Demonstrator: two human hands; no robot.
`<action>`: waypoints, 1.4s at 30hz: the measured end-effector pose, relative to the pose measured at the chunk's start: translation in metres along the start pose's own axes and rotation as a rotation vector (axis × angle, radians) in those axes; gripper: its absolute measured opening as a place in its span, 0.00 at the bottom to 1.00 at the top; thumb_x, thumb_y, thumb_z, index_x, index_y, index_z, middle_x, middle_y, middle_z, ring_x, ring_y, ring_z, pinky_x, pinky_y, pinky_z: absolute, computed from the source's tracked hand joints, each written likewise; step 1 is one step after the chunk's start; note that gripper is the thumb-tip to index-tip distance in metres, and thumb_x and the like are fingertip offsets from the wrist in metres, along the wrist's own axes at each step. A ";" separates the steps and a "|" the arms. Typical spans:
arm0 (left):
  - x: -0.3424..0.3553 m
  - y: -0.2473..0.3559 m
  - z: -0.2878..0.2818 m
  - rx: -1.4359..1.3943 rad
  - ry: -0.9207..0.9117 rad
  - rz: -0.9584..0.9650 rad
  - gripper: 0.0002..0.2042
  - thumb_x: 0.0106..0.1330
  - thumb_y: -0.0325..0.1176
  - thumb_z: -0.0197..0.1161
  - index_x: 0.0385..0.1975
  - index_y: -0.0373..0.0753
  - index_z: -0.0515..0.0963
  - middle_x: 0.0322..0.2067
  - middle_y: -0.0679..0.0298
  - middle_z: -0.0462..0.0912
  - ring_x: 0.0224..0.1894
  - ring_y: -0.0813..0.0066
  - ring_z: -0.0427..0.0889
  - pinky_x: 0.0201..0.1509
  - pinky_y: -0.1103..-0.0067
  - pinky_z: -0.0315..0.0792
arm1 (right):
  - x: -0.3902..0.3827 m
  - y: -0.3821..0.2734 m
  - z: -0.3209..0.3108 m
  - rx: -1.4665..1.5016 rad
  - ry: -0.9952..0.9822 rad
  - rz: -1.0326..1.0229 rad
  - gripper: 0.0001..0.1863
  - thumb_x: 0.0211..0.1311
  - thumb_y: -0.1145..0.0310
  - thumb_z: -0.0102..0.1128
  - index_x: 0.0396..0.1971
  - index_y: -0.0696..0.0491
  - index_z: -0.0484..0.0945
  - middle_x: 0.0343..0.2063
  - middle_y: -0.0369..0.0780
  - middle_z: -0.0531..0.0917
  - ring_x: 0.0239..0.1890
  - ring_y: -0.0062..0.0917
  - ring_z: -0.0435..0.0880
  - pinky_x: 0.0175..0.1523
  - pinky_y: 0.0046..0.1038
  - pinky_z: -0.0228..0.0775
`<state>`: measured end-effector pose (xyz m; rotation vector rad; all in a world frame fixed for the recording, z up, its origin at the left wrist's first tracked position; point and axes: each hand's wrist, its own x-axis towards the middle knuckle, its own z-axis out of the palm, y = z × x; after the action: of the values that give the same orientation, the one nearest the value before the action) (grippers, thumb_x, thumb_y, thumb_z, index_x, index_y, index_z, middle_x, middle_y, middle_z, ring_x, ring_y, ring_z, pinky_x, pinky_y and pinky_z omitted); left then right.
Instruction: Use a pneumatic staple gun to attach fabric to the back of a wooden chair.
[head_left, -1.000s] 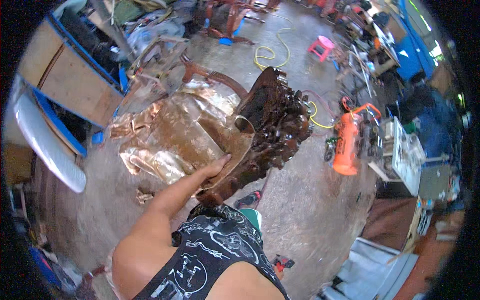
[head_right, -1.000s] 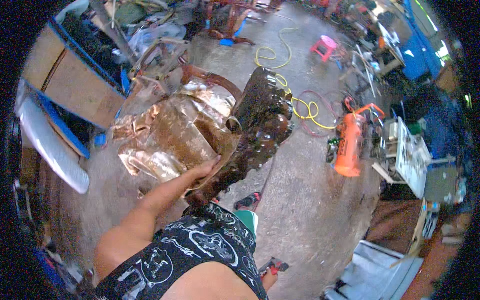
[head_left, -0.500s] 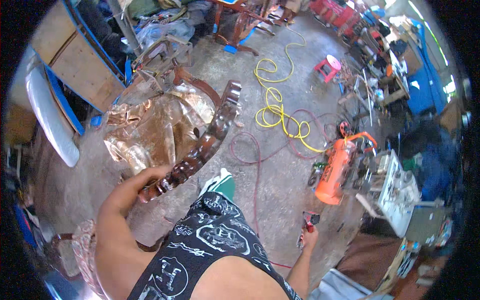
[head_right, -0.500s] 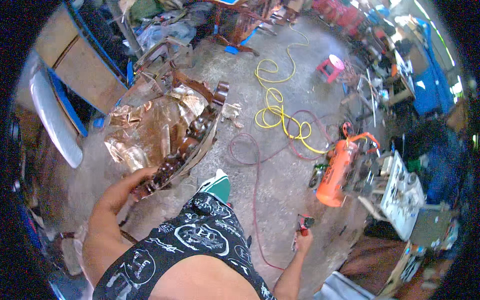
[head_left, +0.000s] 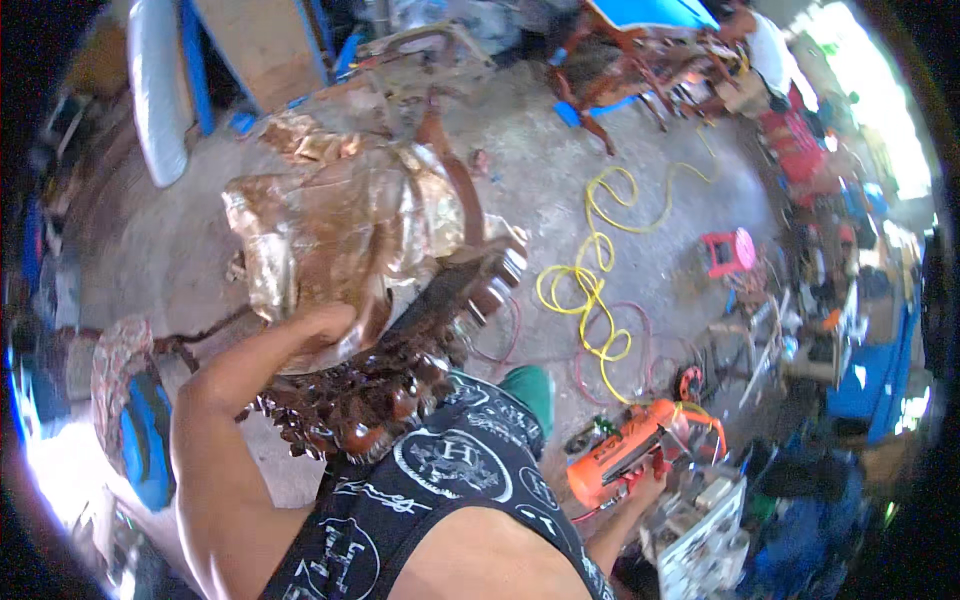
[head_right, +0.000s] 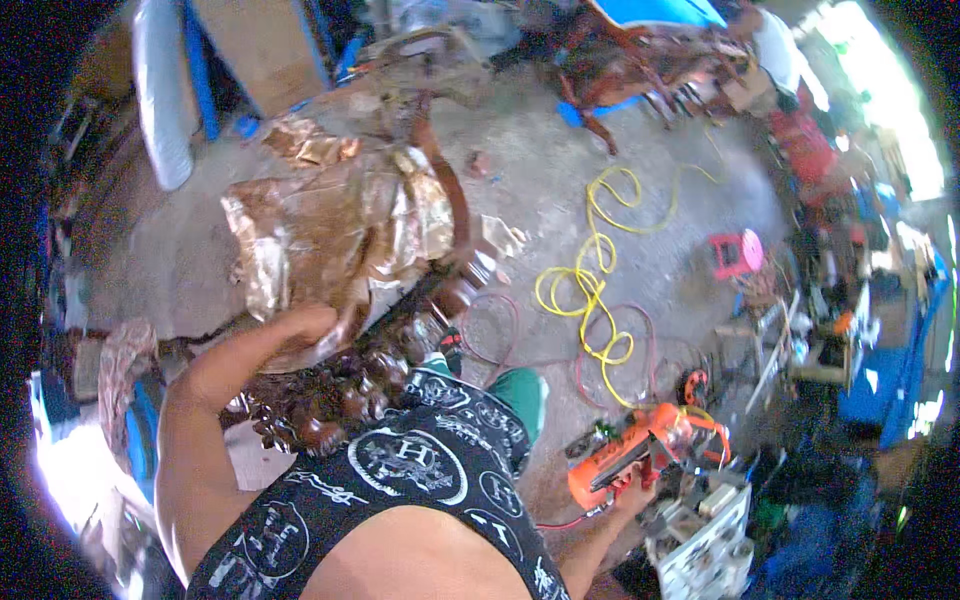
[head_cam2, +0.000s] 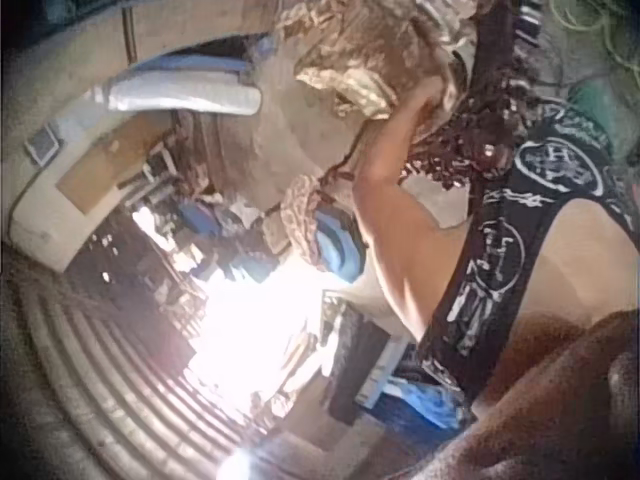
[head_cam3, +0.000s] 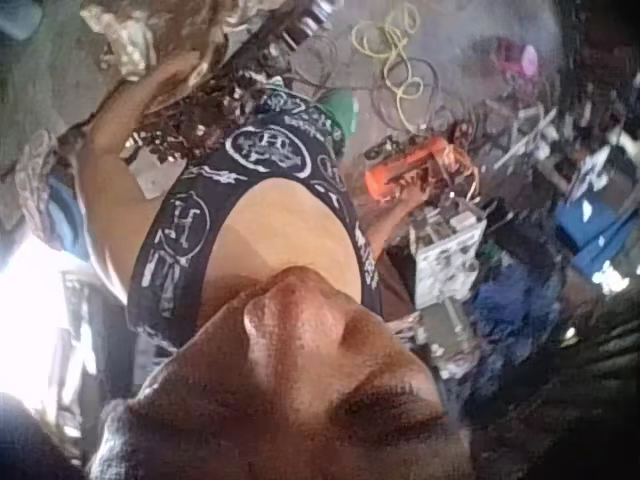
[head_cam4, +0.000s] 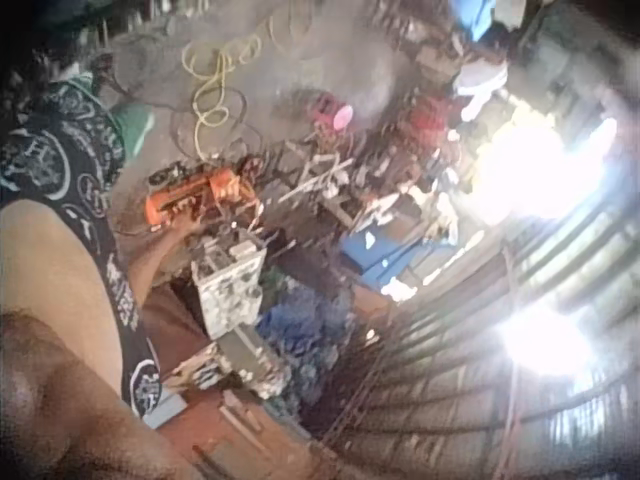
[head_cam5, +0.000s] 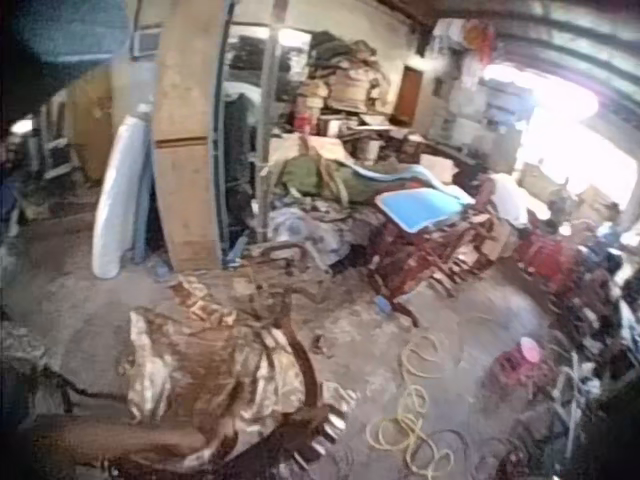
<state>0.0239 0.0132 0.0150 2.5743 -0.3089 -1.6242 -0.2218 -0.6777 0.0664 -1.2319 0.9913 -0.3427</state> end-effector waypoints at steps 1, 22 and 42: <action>-0.024 0.020 -0.019 -0.038 0.002 -0.034 0.13 0.52 0.29 0.60 0.35 0.29 0.82 0.40 0.44 0.83 0.41 0.48 0.83 0.45 0.61 0.75 | 0.023 -0.001 0.022 -0.017 -0.046 0.014 0.17 0.56 0.80 0.60 0.45 0.51 0.73 0.22 0.34 0.75 0.17 0.19 0.72 0.16 0.23 0.63; 0.012 0.127 -0.087 -0.777 0.188 -0.437 0.25 0.58 0.54 0.62 0.41 0.37 0.81 0.41 0.46 0.83 0.44 0.50 0.82 0.50 0.61 0.74 | 0.436 -0.092 0.574 -0.609 -0.830 0.104 0.06 0.59 0.70 0.60 0.33 0.50 0.72 0.18 0.30 0.70 0.14 0.17 0.68 0.16 0.22 0.60; 0.003 0.252 -0.166 -1.026 0.732 -1.068 0.10 0.51 0.31 0.59 0.31 0.36 0.81 0.33 0.51 0.84 0.40 0.50 0.83 0.41 0.59 0.74 | 0.313 -0.077 0.781 -0.853 -1.284 0.059 0.14 0.61 0.70 0.61 0.47 0.52 0.72 0.17 0.32 0.70 0.14 0.16 0.68 0.15 0.24 0.66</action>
<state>0.1429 -0.2396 0.1284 2.1664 1.6475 -0.4247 0.5845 -0.4361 -0.0033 -1.7524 -0.0213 0.9470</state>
